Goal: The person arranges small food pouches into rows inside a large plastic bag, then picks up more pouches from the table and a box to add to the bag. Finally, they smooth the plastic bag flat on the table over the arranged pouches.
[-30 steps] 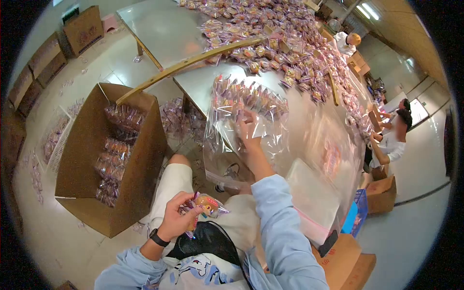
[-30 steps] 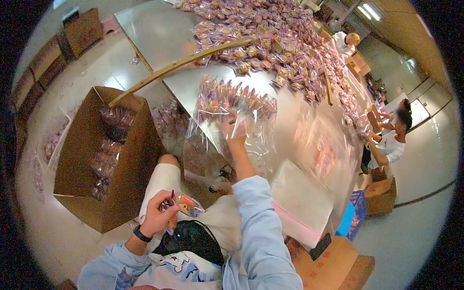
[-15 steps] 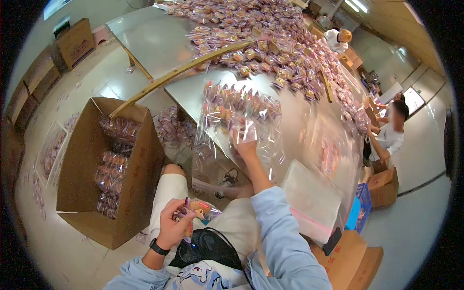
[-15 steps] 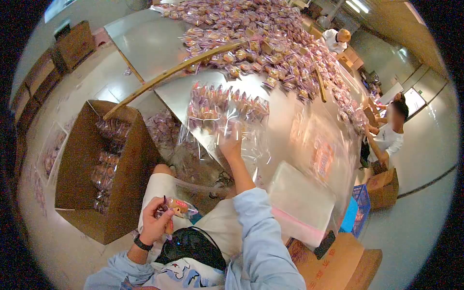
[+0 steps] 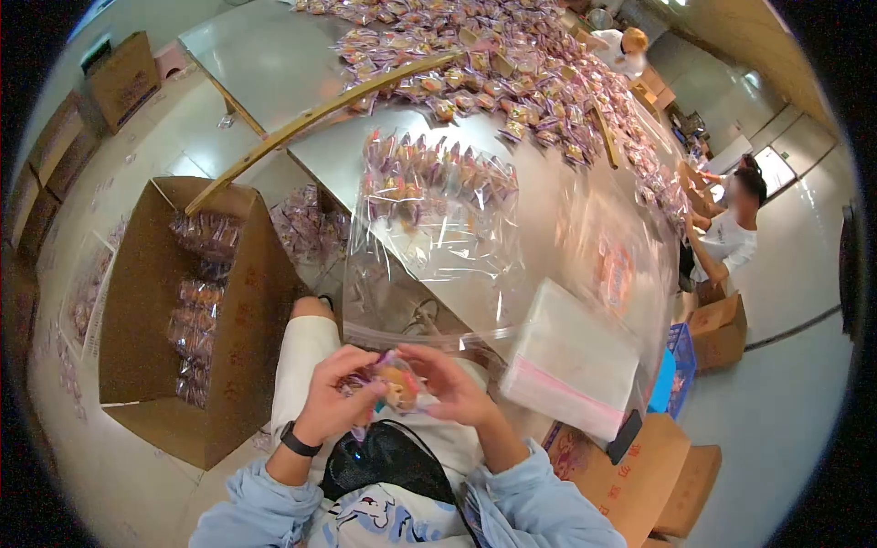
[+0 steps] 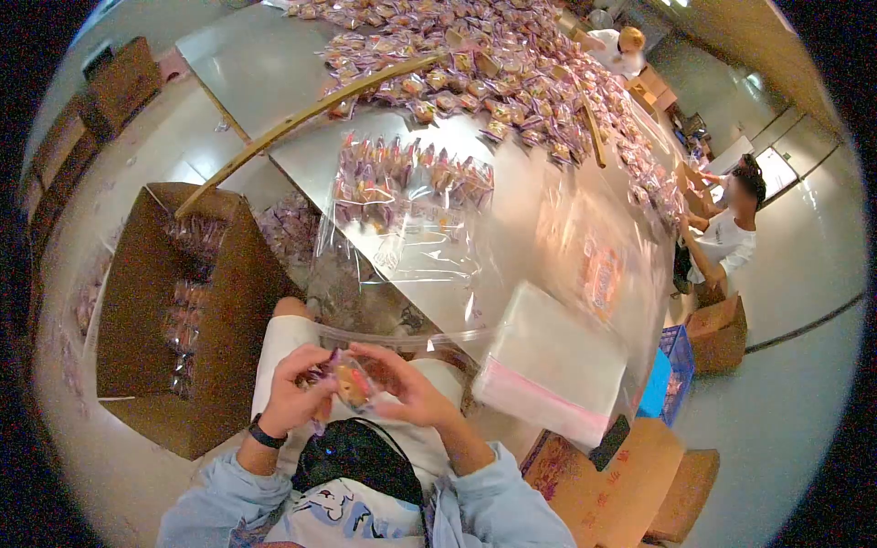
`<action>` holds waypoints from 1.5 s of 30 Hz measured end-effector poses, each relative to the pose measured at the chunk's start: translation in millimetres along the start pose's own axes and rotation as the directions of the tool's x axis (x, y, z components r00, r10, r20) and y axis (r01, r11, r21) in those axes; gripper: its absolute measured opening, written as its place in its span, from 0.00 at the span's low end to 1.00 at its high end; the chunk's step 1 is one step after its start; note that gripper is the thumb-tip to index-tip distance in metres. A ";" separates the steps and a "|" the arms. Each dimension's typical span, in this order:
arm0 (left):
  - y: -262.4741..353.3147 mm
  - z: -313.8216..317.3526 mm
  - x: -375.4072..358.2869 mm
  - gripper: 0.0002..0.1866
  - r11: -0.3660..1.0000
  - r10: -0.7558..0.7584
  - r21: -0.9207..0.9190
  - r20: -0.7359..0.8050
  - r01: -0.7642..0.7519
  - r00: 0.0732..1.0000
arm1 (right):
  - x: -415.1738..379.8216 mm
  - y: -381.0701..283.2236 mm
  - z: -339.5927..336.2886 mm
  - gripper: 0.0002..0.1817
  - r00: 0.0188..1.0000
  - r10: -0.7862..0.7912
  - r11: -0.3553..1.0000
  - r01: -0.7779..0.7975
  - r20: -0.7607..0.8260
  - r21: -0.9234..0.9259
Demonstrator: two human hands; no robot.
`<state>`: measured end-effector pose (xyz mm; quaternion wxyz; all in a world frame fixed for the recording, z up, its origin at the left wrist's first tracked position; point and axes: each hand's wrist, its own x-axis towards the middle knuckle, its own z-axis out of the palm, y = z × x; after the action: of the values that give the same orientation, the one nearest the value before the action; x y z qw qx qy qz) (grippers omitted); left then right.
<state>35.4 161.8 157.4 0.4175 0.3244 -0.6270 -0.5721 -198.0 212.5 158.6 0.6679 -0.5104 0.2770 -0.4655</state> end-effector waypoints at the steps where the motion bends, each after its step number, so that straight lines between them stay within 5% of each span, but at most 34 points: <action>1: 2.5 3.9 3.9 0.20 1.000 -0.001 0.029 0.029 0.000 1.000 | -1.7 -7.4 1.8 0.44 0.999 -0.015 0.996 0.012 -0.033 -0.084; 3: 8.0 14.8 10.9 0.18 0.998 -0.003 0.066 0.063 -0.001 0.998 | -10.0 -24.3 4.7 0.41 0.995 -0.036 0.969 0.012 -0.096 -0.247; 6: 21.4 30.3 13.1 0.13 0.991 -0.131 -0.039 -0.102 0.128 0.986 | -19.4 -6.7 -30.8 0.35 0.928 -0.227 0.759 -0.022 -0.296 -0.651; 7: 16.8 27.3 11.7 0.11 0.996 -0.085 0.003 -0.134 0.086 0.987 | -10.9 -15.9 -28.1 0.30 0.838 -0.255 0.743 -0.149 -0.483 -0.652; 10: -13.8 -3.0 -1.8 0.06 0.993 -0.065 0.083 -0.251 0.089 0.966 | 6.5 -27.5 -53.4 0.29 0.748 -0.265 0.562 -0.394 -0.609 -0.727; 13: -58.8 -30.8 -19.7 0.05 0.965 -0.174 0.108 -0.411 0.238 0.895 | 36.7 -9.5 -73.3 0.28 0.777 -0.470 0.297 -0.307 -0.418 -0.904; 19: -118.7 -40.1 -24.7 0.06 0.918 -0.053 0.300 -0.552 0.258 0.832 | 139.6 14.6 -135.2 0.28 0.557 -0.480 0.563 -0.396 -0.677 -0.725; 22: -113.5 -35.2 -21.7 0.05 0.866 0.040 0.455 -0.476 0.207 0.879 | 172.5 45.4 -185.0 0.30 0.496 -0.782 0.283 -0.256 -0.376 -0.924; 25: -119.4 -41.8 -22.1 0.04 0.887 0.036 0.418 -0.486 0.196 0.873 | 185.4 51.8 -204.8 0.35 0.595 -0.757 0.108 -0.295 -0.271 -0.949; 28: -116.8 -41.6 -21.0 0.05 0.899 -0.041 0.349 -0.534 0.264 0.845 | 185.9 31.3 -194.7 0.39 0.666 -0.496 0.419 -0.379 -0.558 -0.825; 31: -127.3 -45.0 -24.1 0.06 0.927 -0.047 0.298 -0.511 0.229 0.859 | 178.2 48.7 -216.3 0.40 0.712 -0.599 0.361 -0.168 -0.366 -0.917; 34: -120.5 -49.1 -31.1 0.12 0.961 -0.266 -0.123 -0.666 0.249 0.697 | 149.6 27.9 -168.8 0.46 0.688 -0.622 0.306 -0.225 -0.373 -0.925; 35: -99.7 -50.2 -30.0 0.13 0.948 -0.313 -0.153 -0.613 0.280 0.725 | 128.9 15.3 -149.7 0.53 0.750 -0.426 0.433 -0.322 -0.506 -0.842; 37: -68.1 -33.6 -22.1 0.12 0.954 -0.225 -0.293 -0.555 0.065 0.801 | 79.2 -2.4 -94.0 0.49 0.803 -0.155 0.499 -0.439 -0.575 -0.747; 39: -41.1 -12.0 -13.2 0.10 0.950 -0.096 -0.308 -0.461 -0.058 0.882 | 40.5 -8.7 -33.3 0.42 0.962 -0.068 0.768 -0.118 -0.264 -0.629; 42: -16.4 35.3 9.2 0.16 0.974 0.017 -0.207 -0.348 -0.095 0.937 | 17.5 -7.0 26.9 0.36 0.973 -0.176 0.760 0.041 -0.146 -0.648; 44: -1.0 54.0 24.6 0.19 0.980 0.091 -0.150 -0.252 -0.131 0.964 | 7.2 4.4 26.2 0.34 0.930 -0.357 0.479 0.102 -0.088 -0.872; 45: 9.1 59.0 33.6 0.20 0.982 0.118 -0.121 -0.223 -0.148 0.968 | 5.1 3.6 14.1 0.32 0.882 -0.405 0.621 0.073 -0.239 -0.780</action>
<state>-31.6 159.7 171.7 0.5416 0.3121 -0.5580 -0.5459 -182.7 214.0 160.3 0.2562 -0.6685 0.4999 -0.4873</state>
